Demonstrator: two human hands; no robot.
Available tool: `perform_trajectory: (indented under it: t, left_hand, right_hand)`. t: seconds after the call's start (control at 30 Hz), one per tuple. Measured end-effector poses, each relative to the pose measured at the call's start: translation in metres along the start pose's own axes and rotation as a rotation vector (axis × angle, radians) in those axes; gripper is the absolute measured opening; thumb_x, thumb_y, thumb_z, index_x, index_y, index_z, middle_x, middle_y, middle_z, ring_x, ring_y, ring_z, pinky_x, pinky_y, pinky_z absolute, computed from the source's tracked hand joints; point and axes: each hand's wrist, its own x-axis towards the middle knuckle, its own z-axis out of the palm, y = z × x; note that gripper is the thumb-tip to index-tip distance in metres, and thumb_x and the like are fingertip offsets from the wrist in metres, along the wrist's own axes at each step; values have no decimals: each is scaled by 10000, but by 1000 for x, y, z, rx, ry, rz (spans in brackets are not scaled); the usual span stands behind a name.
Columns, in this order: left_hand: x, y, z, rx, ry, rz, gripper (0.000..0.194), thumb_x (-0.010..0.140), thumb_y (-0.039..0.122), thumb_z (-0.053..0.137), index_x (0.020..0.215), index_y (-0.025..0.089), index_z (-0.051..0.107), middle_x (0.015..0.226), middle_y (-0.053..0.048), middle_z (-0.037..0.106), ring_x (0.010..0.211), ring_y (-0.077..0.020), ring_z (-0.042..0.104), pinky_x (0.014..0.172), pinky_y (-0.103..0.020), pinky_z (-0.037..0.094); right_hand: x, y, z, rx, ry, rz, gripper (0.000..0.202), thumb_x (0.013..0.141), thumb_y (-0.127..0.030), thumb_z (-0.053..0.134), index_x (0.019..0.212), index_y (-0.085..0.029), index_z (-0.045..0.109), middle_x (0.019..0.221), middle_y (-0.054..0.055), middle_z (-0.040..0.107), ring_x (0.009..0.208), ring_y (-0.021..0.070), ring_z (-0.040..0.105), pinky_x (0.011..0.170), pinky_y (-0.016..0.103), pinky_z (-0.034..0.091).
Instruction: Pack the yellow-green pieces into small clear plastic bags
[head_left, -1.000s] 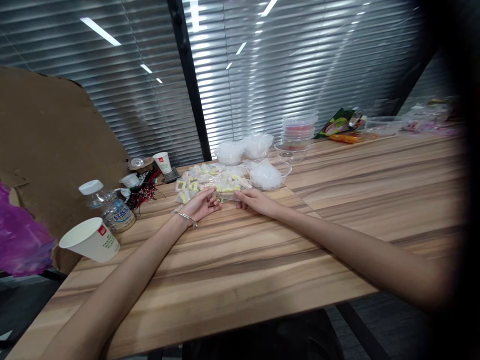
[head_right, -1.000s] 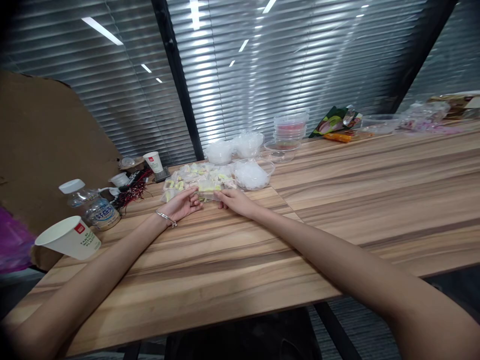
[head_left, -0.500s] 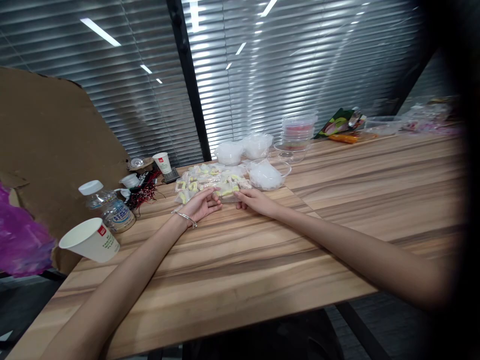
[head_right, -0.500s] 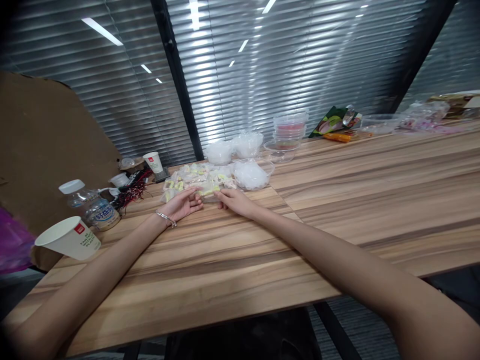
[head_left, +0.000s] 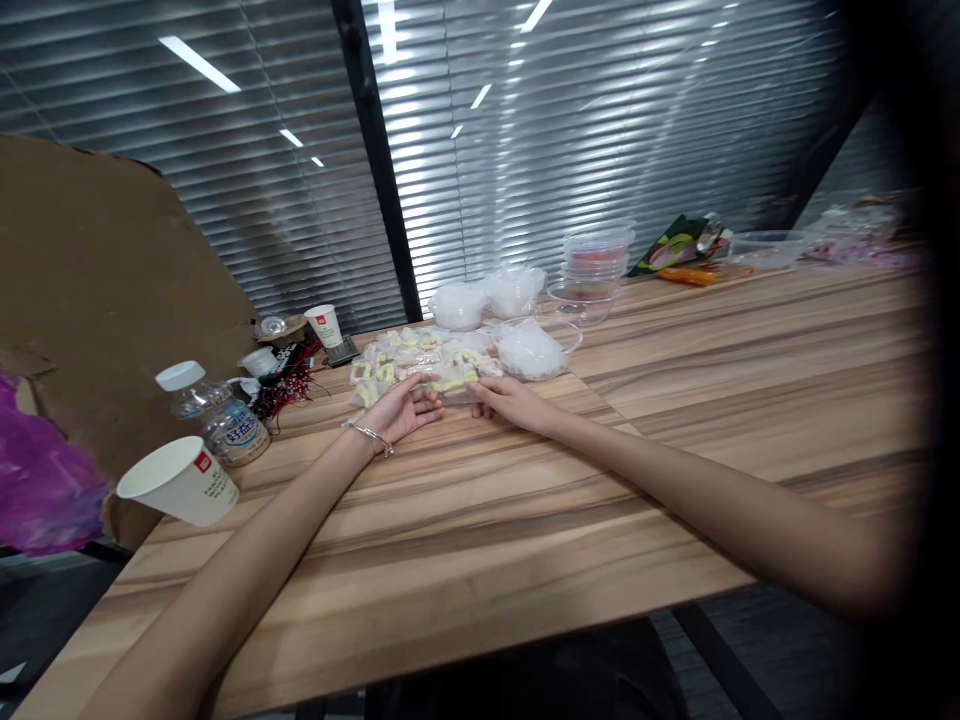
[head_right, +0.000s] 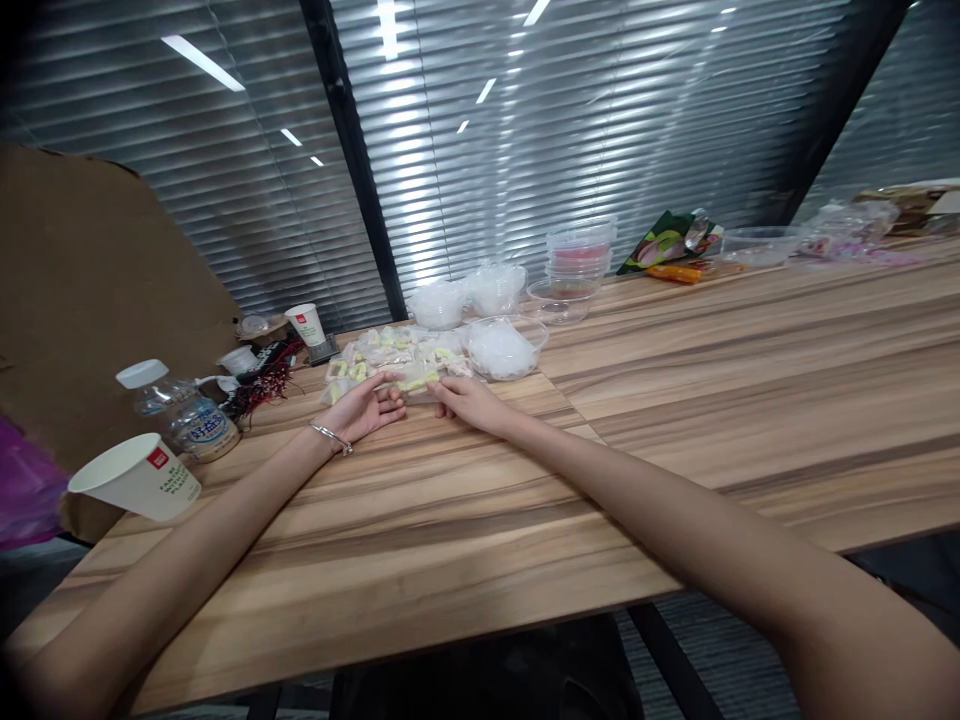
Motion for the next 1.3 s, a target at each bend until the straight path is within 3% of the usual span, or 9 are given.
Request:
perform_trajectory:
  t: [1.3]
  left_hand:
    - [-2, 1, 3, -15, 6, -7, 190, 878, 282, 532, 972, 128, 591, 737, -69, 630, 748, -175, 648, 804, -350, 520]
  right_hand:
    - [-1, -2, -1, 11, -5, -20, 535, 901, -599, 312, 794, -148, 579, 735, 43, 616, 665, 143, 557, 647, 251, 432]
